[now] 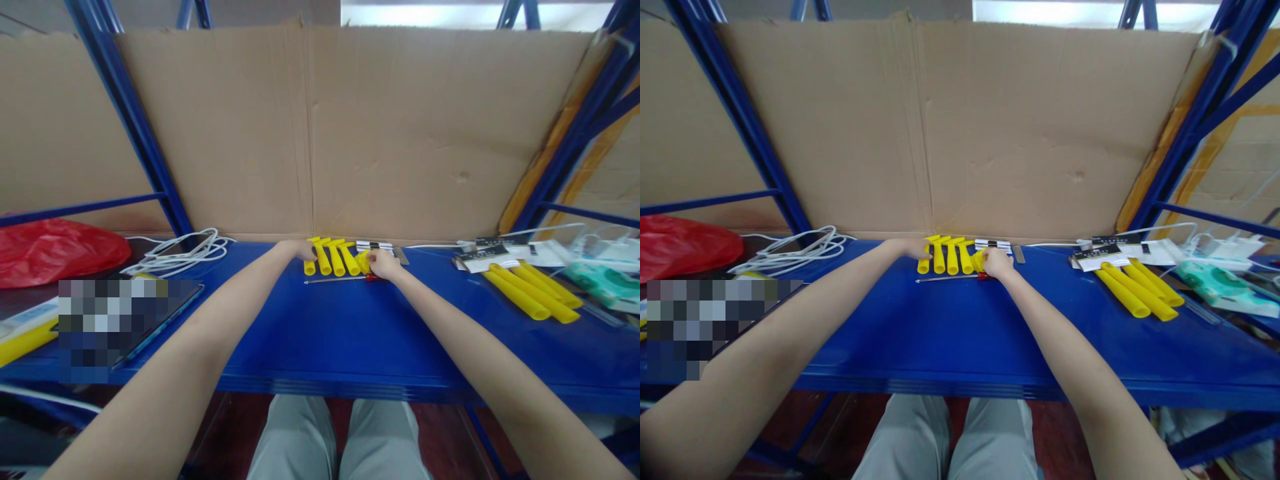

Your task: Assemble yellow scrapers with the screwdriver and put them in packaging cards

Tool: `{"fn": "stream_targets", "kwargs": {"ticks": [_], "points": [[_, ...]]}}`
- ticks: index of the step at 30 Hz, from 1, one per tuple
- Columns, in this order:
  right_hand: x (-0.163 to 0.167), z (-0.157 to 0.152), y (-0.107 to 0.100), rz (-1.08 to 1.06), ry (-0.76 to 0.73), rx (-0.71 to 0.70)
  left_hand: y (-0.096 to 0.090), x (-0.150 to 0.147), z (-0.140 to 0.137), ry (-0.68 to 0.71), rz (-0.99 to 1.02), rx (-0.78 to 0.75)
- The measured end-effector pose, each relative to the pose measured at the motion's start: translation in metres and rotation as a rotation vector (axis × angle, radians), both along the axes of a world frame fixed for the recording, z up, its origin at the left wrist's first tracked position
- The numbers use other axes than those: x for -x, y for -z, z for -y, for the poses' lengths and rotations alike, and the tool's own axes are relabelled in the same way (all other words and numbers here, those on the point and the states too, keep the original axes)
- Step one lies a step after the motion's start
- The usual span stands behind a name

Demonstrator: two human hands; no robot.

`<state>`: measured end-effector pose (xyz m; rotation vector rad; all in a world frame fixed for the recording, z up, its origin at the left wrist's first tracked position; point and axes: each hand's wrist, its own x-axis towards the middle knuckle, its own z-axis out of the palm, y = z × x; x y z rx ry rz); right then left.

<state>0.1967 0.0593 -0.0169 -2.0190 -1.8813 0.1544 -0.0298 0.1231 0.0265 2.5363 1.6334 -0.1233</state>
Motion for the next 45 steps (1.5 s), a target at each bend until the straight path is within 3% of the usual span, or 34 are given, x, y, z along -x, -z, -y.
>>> {"fn": "stream_targets", "kwargs": {"ticks": [9, 14, 17, 19, 22, 26, 38, 45], "points": [[0.001, 0.003, 0.001, 0.092, -0.067, 0.023, 0.006, -0.01, 0.013, -0.014, -0.033, 0.024], [0.003, 0.008, -0.001, 0.091, -0.067, 0.028, 0.01, -0.015, 0.023, -0.14, -0.025, -0.177], [0.003, 0.01, -0.001, 0.097, -0.09, 0.03, 0.016, -0.027, 0.029, 0.036, 0.001, -0.268], [0.003, 0.01, -0.001, 0.1, -0.091, 0.027, 0.021, -0.04, 0.033, 0.182, 0.031, -0.258], [0.002, 0.01, 0.0, 0.107, -0.095, 0.016, 0.029, -0.058, 0.038, 0.282, 0.026, -0.231], [0.001, 0.013, 0.001, 0.128, -0.119, 0.013, 0.031, -0.068, 0.042, 0.274, 0.034, -0.249], [0.005, 0.018, -0.003, 0.157, -0.153, 0.052, 0.025, -0.059, 0.045, 0.262, 0.058, -0.214], [0.005, 0.025, -0.006, 0.179, -0.13, -0.009, 0.024, -0.061, 0.049, 0.275, 0.015, -0.198]]}}
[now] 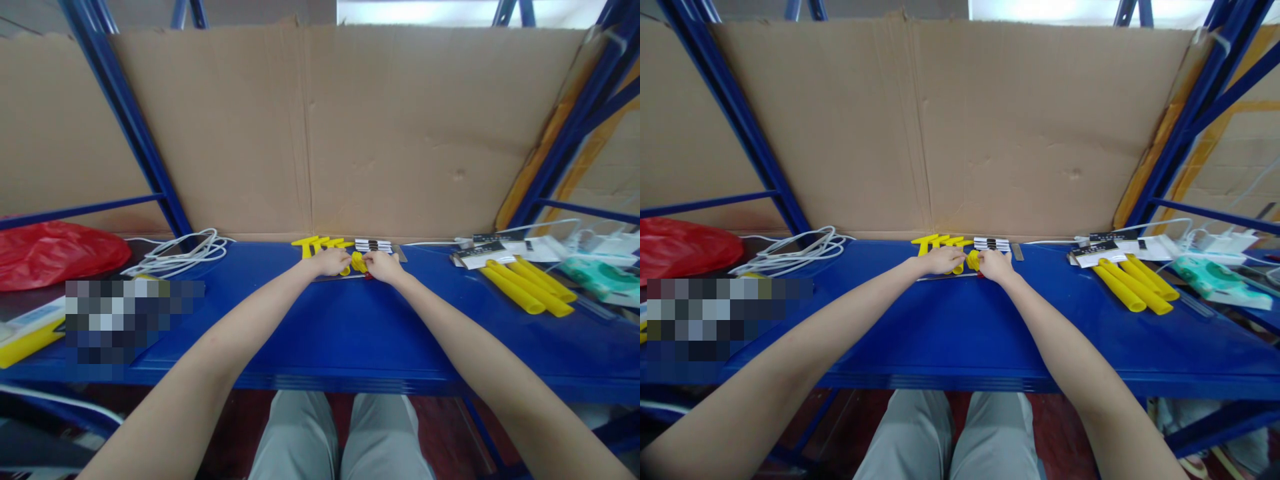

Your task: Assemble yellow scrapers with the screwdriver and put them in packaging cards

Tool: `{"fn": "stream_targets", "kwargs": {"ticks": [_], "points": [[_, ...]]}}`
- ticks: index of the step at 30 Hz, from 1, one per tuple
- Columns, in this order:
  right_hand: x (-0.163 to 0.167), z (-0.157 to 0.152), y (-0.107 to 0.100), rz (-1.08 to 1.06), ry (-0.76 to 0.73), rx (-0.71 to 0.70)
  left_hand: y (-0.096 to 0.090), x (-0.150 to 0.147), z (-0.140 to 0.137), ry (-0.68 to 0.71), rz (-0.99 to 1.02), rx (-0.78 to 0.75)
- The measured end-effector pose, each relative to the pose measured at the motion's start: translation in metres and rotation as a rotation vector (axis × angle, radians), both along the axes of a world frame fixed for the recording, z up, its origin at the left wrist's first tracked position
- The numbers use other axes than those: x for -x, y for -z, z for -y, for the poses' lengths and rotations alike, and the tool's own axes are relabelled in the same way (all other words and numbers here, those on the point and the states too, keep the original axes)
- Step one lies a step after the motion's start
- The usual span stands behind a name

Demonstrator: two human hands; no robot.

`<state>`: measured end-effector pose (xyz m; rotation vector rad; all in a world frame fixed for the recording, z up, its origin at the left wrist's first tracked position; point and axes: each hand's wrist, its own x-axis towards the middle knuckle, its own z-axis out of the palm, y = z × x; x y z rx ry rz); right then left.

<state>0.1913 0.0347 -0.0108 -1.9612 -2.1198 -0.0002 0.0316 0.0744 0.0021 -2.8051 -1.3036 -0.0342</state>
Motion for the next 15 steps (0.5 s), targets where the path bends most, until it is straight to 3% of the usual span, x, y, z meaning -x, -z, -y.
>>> {"fn": "stream_targets", "kwargs": {"ticks": [4, 15], "points": [[-0.001, 0.001, 0.001, -0.004, -0.003, -0.004, -0.001, -0.002, 0.007, -0.049, -0.039, -0.015], [-0.002, 0.002, 0.0, -0.011, -0.051, 0.097, 0.002, -0.012, 0.011, 0.0, -0.022, -0.16]]}}
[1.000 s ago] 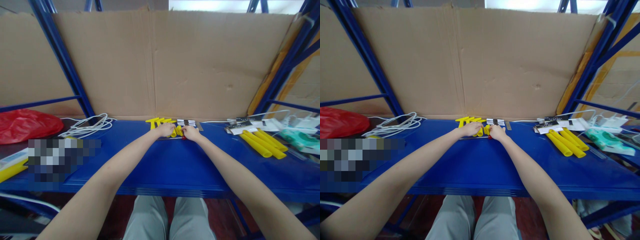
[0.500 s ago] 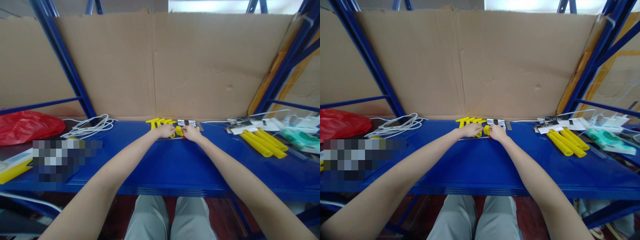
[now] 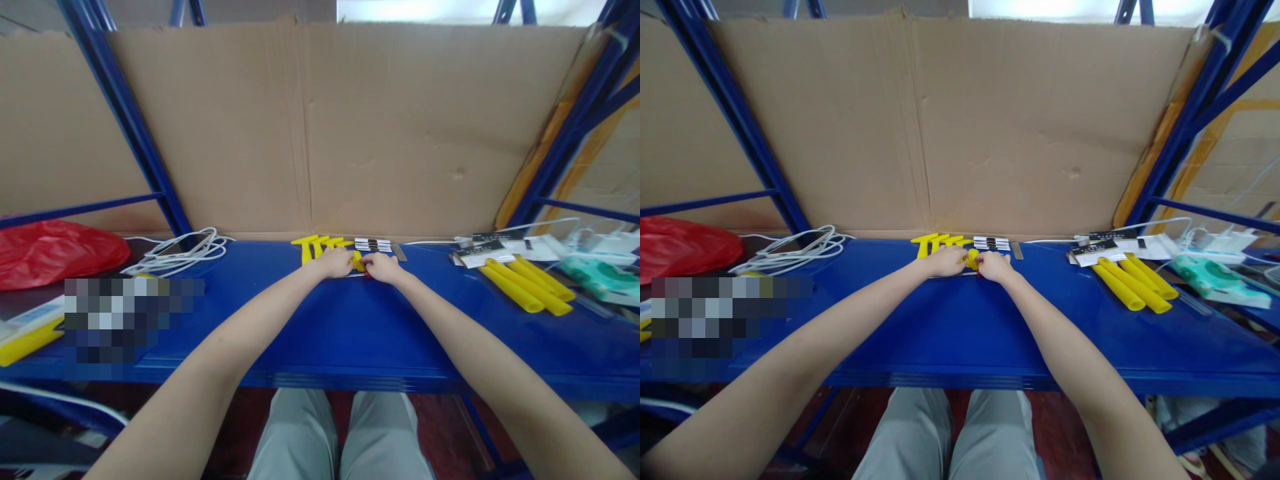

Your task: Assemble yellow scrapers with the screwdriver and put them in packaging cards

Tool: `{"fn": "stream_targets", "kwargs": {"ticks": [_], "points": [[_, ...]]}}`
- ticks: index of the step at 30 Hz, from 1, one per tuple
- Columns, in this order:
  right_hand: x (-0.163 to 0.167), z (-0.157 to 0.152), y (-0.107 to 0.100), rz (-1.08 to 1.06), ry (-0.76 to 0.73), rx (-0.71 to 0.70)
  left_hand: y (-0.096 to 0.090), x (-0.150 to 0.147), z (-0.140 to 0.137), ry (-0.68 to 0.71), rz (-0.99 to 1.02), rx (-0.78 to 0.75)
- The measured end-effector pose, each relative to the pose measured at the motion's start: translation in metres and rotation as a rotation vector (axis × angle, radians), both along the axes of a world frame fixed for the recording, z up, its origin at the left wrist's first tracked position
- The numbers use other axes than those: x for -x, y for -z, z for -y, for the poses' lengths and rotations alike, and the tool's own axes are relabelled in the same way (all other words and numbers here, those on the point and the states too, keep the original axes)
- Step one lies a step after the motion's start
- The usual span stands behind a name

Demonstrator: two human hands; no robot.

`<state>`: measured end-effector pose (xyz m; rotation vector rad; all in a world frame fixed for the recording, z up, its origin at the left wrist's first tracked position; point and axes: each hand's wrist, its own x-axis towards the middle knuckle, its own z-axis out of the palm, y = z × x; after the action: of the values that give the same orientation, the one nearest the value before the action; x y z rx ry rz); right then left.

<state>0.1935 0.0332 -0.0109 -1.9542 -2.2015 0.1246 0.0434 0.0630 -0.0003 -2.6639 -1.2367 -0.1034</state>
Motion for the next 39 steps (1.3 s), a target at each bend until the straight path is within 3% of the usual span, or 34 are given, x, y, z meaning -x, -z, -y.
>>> {"fn": "stream_targets", "kwargs": {"ticks": [10, 18, 23, 27, 31, 35, 39], "points": [[0.0, -0.003, 0.004, 0.044, -0.024, -0.008, -0.001, -0.006, 0.008, 0.055, -0.072, -0.051], [0.0, 0.001, 0.002, 0.065, -0.037, -0.016, -0.006, -0.009, 0.01, 0.004, -0.033, 0.038], [-0.007, 0.0, -0.002, 0.007, 0.0, -0.043, -0.024, 0.008, 0.008, -0.032, 0.089, 0.179], [-0.03, 0.0, -0.018, -0.121, 0.169, -0.174, -0.038, 0.046, 0.007, -0.075, 0.314, 0.3], [-0.08, 0.006, -0.038, -0.233, 0.457, -0.339, -0.03, 0.084, 0.006, -0.175, 0.605, 0.284], [-0.137, 0.019, -0.042, -0.197, 0.8, -0.353, -0.011, 0.106, 0.004, -0.387, 0.876, 0.233], [-0.175, 0.036, -0.034, -0.184, 1.017, -0.316, -0.002, 0.115, 0.001, -0.567, 0.866, 0.133]]}}
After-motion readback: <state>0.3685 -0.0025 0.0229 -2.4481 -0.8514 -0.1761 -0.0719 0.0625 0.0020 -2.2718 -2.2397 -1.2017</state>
